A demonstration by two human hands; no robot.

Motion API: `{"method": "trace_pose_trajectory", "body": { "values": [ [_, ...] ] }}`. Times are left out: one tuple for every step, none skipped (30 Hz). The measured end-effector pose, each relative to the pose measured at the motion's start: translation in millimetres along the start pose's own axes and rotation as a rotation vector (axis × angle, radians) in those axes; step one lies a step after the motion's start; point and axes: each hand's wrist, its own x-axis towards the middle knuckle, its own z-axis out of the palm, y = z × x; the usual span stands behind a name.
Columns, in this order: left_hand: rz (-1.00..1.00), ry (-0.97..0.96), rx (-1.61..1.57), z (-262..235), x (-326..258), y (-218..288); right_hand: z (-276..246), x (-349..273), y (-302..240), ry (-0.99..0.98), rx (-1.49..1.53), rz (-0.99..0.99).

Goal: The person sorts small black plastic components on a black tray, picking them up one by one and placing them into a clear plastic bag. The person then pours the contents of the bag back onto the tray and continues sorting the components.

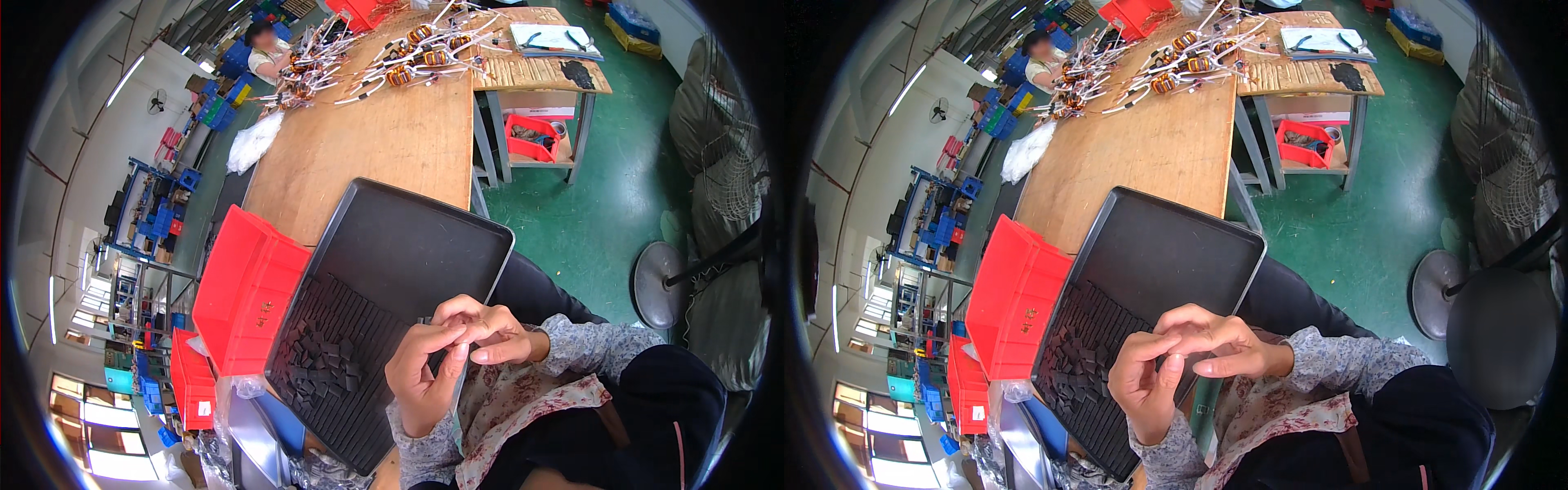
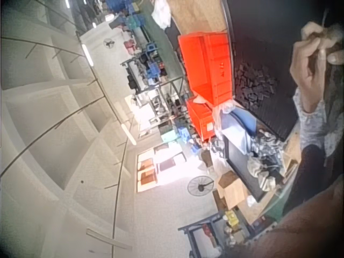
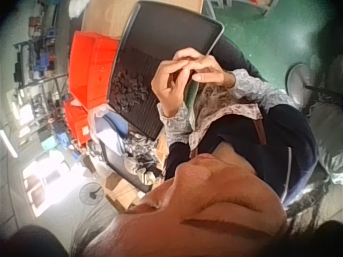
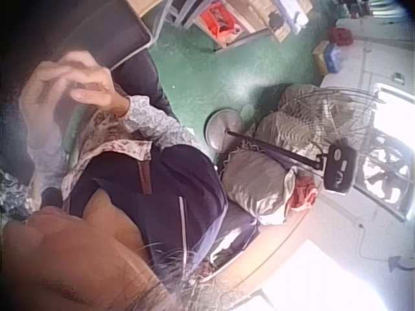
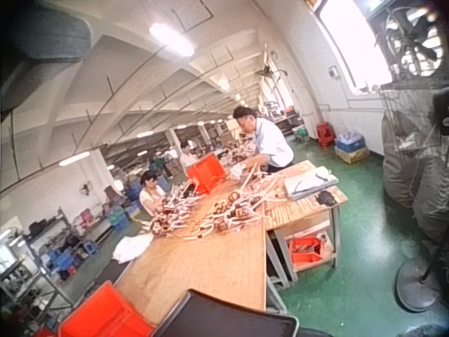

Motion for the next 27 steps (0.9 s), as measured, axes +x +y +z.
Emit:
{"method": "trace_pose_trajectory", "body": {
  "values": [
    [0.001,0.0,-0.002,0.1,-0.1,-0.1,0.0,-0.2,-0.3,0.0,-0.006,0.004],
    [0.002,0.001,-0.003,0.3,-0.1,-0.2,-0.1,-0.3,-0.1,0.001,-0.011,-0.003],
    [0.004,0.002,0.0,0.5,-0.2,-0.4,-0.2,-0.4,0.3,0.002,-0.016,-0.01],
    [0.005,0.003,0.003,0.6,-0.2,-0.5,-0.2,-0.4,0.7,0.003,-0.021,-0.017],
    [0.006,0.004,0.007,0.5,-0.3,-0.5,-0.2,-0.1,0.9,0.0,-0.028,-0.024],
    [0.011,0.002,0.012,0.5,-0.1,-0.1,-0.1,0.3,1.1,-0.002,-0.034,-0.03],
    [0.015,-0.001,0.016,0.6,0.4,0.6,-0.2,0.5,1.2,-0.004,-0.041,-0.037],
    [0.019,-0.004,0.021,0.6,0.8,0.9,-0.2,0.2,1.7,0.001,-0.038,-0.037],
    [0.021,-0.004,0.021,0.5,1.0,0.8,0.0,-0.3,2.2,0.006,-0.034,-0.037],
    [0.024,-0.004,0.02,0.5,1.2,0.6,0.0,-0.6,2.5,0.01,-0.03,-0.037],
    [0.026,-0.004,0.02,0.3,1.2,0.4,0.1,-0.3,2.6,0.008,-0.032,-0.039],
    [0.025,-0.005,0.018,0.1,1.0,0.1,0.1,0.2,2.6,0.005,-0.034,-0.042],
    [0.024,-0.005,0.016,-0.1,0.6,-0.2,0.2,0.5,2.7,0.003,-0.036,-0.044],
    [0.023,-0.005,0.013,-0.2,0.4,-0.2,0.2,0.5,2.6,0.001,-0.045,-0.048],
    [0.024,-0.007,0.017,-0.7,0.3,0.0,0.2,0.4,2.6,0.0,-0.054,-0.052],
    [0.025,-0.01,0.021,-1.6,0.2,0.4,0.5,0.4,2.7,-0.002,-0.062,-0.055],
    [0.026,-0.012,0.026,-2.3,-0.3,0.9,1.0,0.6,2.7,-0.003,-0.065,-0.055],
    [0.027,-0.011,0.026,-2.9,-1.1,1.3,1.8,0.8,2.6,-0.004,-0.068,-0.054],
    [0.029,-0.01,0.027,-3.6,-2.2,1.7,2.7,1.1,2.8,-0.006,-0.07,-0.054],
    [0.027,-0.014,0.024,-2.8,-1.2,0.6,1.4,0.8,2.6,-0.003,-0.074,-0.056],
    [0.026,-0.017,0.018,-2.2,-0.2,-0.7,-0.1,0.5,2.7,0.0,-0.078,-0.057],
    [0.025,-0.021,0.012,-1.4,0.9,-2.2,-1.6,0.2,2.7,0.003,-0.082,-0.058],
    [0.027,-0.02,0.009,-1.4,0.3,-2.2,-1.3,0.0,2.7,0.003,-0.084,-0.058],
    [0.024,-0.018,0.007,-0.8,-0.1,-1.9,-1.2,-0.3,2.6,0.004,-0.087,-0.057],
    [0.02,-0.016,0.004,0.2,-0.3,-1.6,-1.4,-0.6,2.6,0.005,-0.09,-0.057],
    [0.015,-0.011,0.004,0.0,-1.1,-0.4,-0.5,-0.5,3.2,0.005,-0.085,-0.057],
    [0.018,-0.008,0.008,-0.3,-1.2,0.2,0.2,-0.4,3.9,0.006,-0.081,-0.058]
  ]
}}
